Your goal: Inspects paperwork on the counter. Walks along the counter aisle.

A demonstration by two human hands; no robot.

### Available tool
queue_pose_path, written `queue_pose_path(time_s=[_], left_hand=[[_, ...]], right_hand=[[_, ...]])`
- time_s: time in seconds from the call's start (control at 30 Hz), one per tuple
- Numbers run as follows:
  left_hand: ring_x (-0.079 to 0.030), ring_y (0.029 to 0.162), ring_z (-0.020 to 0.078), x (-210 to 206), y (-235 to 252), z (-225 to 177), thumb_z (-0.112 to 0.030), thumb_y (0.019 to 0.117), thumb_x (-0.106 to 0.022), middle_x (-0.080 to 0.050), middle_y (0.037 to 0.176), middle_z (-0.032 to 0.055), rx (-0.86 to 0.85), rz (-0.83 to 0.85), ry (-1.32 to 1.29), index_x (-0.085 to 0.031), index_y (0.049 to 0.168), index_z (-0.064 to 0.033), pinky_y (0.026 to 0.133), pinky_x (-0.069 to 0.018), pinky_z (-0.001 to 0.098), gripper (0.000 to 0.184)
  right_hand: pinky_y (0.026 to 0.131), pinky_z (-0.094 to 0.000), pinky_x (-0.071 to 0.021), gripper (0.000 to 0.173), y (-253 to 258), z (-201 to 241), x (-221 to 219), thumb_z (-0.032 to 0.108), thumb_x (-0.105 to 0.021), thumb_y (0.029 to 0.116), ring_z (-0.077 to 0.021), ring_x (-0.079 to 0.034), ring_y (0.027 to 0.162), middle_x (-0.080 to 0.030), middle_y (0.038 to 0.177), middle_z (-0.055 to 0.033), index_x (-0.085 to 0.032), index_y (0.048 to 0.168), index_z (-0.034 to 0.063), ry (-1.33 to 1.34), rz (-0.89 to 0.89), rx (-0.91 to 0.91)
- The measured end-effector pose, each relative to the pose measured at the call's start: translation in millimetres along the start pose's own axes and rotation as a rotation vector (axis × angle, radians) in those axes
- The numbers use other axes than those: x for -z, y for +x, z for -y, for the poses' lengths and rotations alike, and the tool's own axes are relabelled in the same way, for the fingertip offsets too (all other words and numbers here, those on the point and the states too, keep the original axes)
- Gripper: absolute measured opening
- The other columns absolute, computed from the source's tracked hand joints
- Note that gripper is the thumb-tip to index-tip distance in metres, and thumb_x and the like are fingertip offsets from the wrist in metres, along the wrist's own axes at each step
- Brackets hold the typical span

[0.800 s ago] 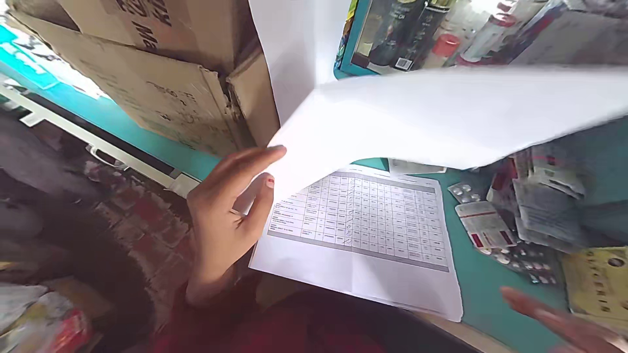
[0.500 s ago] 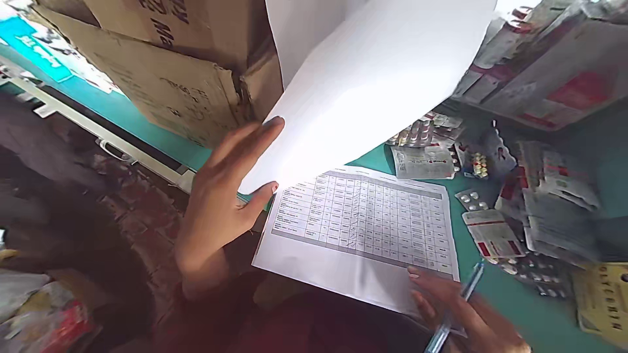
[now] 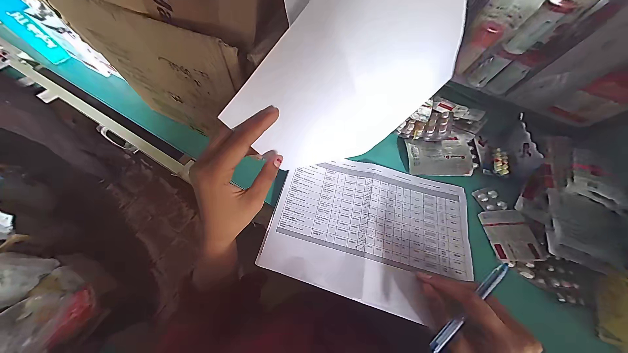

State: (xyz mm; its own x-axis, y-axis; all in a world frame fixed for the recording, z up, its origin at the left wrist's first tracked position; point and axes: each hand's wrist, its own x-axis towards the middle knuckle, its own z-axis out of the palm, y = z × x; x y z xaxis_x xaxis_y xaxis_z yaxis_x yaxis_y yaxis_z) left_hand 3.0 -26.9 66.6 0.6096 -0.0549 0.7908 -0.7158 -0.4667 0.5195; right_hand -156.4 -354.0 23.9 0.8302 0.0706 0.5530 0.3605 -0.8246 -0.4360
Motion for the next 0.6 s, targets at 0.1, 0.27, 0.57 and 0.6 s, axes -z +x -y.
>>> queue_pose_path(time_s=[0.1, 0.27, 0.57, 0.6], left_hand=[[-0.063, 0.115, 0.0058, -1.8, -4.7, -0.6, -0.005, 0.0952, -0.066, -0.062, 0.138, 0.0097, -0.018, 0.046, -0.034, -0.06, 0.136, 0.0006, 0.095, -0.0536, 0.0203, 0.042], [-0.06, 0.121, 0.0054, -3.5, -13.5, -0.1, -0.006, 0.0954, -0.064, -0.066, 0.131, 0.0066, -0.044, 0.075, -0.074, -0.069, 0.126, -0.0063, 0.098, -0.053, 0.0209, 0.031], [-0.059, 0.12, 0.0058, -2.8, -25.4, 12.4, -0.024, 0.1002, -0.061, -0.069, 0.126, 0.0068, -0.042, 0.423, -0.187, -0.074, 0.121, -0.0112, 0.104, -0.0447, 0.0218, 0.028], [-0.059, 0.12, 0.006, -2.1, -26.3, 13.0, -0.026, 0.1011, -0.06, -0.069, 0.126, 0.0063, -0.036, 0.444, -0.2, -0.074, 0.12, -0.0108, 0.105, -0.0454, 0.0228, 0.029]], right_hand=[[0.076, -0.0105, -0.0477, 0.022, 0.2, -4.4, -1.3, 0.027, -0.06, 0.1031, -0.0021, -0.064, 0.083, -0.071, 0.088, -0.0064, -0.069, 0.1, 0.0079, 0.055, -0.01, 0.006], [0.091, -0.0132, -0.0472, 0.033, -1.5, -8.8, 3.5, 0.043, -0.072, 0.0937, -0.0026, -0.064, 0.103, -0.072, 0.102, -0.0018, -0.069, 0.108, 0.0137, 0.092, 0.077, 0.008], [0.088, -0.0316, -0.0486, 0.038, 5.2, 14.7, 25.6, 0.046, -0.054, 0.1025, -0.02, -0.068, 0.107, -0.076, 0.112, -0.0111, -0.074, 0.11, 0.0149, -0.084, 0.291, 0.036], [0.086, -0.0309, -0.0511, 0.036, 5.8, 18.1, 25.8, 0.038, -0.049, 0.106, -0.0205, -0.071, 0.102, -0.077, 0.109, -0.0109, -0.075, 0.108, 0.0134, -0.119, 0.275, 0.064]])
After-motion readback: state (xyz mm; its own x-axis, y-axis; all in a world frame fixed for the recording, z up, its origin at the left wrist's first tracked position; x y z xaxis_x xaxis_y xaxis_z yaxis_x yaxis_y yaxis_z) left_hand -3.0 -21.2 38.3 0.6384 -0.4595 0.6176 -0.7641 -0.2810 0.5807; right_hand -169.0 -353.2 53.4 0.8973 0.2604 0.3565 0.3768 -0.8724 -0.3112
